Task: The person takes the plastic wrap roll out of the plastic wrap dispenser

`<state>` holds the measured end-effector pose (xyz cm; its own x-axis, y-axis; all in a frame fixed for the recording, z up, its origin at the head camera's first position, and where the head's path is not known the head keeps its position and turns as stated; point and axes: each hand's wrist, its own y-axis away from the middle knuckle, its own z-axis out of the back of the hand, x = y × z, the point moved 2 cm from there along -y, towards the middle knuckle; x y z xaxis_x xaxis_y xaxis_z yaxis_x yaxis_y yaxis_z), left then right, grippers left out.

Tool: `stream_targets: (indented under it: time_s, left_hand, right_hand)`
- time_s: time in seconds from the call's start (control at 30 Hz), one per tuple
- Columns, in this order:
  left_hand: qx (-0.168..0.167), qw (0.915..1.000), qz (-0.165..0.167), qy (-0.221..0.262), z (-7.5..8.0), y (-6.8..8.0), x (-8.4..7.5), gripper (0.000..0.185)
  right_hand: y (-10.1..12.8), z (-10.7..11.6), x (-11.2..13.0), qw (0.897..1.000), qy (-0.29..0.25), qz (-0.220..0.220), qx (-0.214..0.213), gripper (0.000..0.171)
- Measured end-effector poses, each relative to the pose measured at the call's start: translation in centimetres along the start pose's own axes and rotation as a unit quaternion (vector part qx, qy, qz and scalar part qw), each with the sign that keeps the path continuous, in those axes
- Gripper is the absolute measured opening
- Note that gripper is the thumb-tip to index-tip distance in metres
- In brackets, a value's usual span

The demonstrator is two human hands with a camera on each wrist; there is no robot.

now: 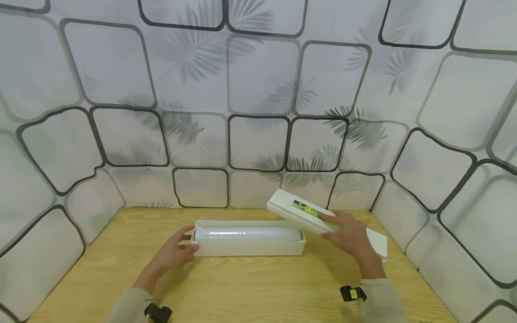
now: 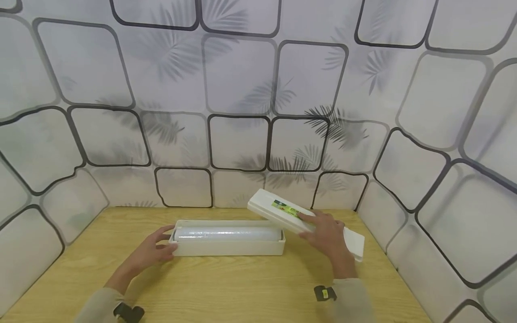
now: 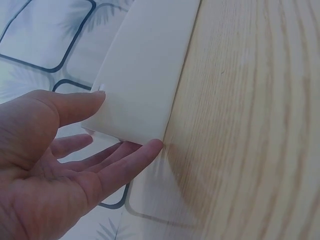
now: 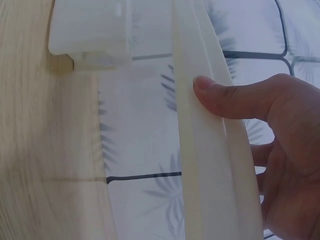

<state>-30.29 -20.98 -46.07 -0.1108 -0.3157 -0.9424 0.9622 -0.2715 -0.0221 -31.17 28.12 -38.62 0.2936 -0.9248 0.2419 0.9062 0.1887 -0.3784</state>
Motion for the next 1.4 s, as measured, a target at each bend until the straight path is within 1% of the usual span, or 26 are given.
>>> stream_targets:
  time_s: [0.17,0.33,0.63,0.8,0.97,1.03,1.2,1.4]
  left_hand:
    - [0.001,1.0,0.001,-0.004,-0.1,-0.1,-0.2,0.071]
    - [0.002,1.0,-0.001,-0.006,0.0,-0.1,-0.3,0.071]
    - [0.001,1.0,-0.007,-0.004,0.0,0.0,0.2,0.069]
    - [-0.001,1.0,-0.007,0.002,-0.1,0.0,0.3,0.069]
    - [0.004,0.9999,-0.013,-0.005,-0.1,0.2,0.0,0.069]
    - [0.001,0.9999,-0.01,-0.004,0.0,0.2,0.0,0.069]
    - [-0.003,1.0,-0.002,-0.004,0.0,0.2,-0.1,0.071]
    - [0.0,0.9999,0.0,-0.014,0.1,0.1,-0.1,0.076]
  right_hand:
    - [0.3,0.5,-1.2,1.0,0.003,-0.02,0.0,0.054]
    - [0.2,0.9,-2.1,0.999,0.016,-0.027,0.004,0.056]
    - [0.6,1.1,-3.4,0.998,0.038,-0.042,0.017,0.054]
    - [0.9,1.0,-4.3,0.997,0.04,-0.061,0.029,0.056]
    - [1.1,0.9,-5.6,0.994,0.047,-0.089,0.05,0.058]
    - [1.2,0.9,-6.3,0.992,0.051,-0.099,0.057,0.06]
    - [1.3,0.8,-8.0,0.989,0.041,-0.122,0.067,0.063]
    - [1.6,0.8,-9.6,0.986,0.019,-0.151,0.069,0.068]
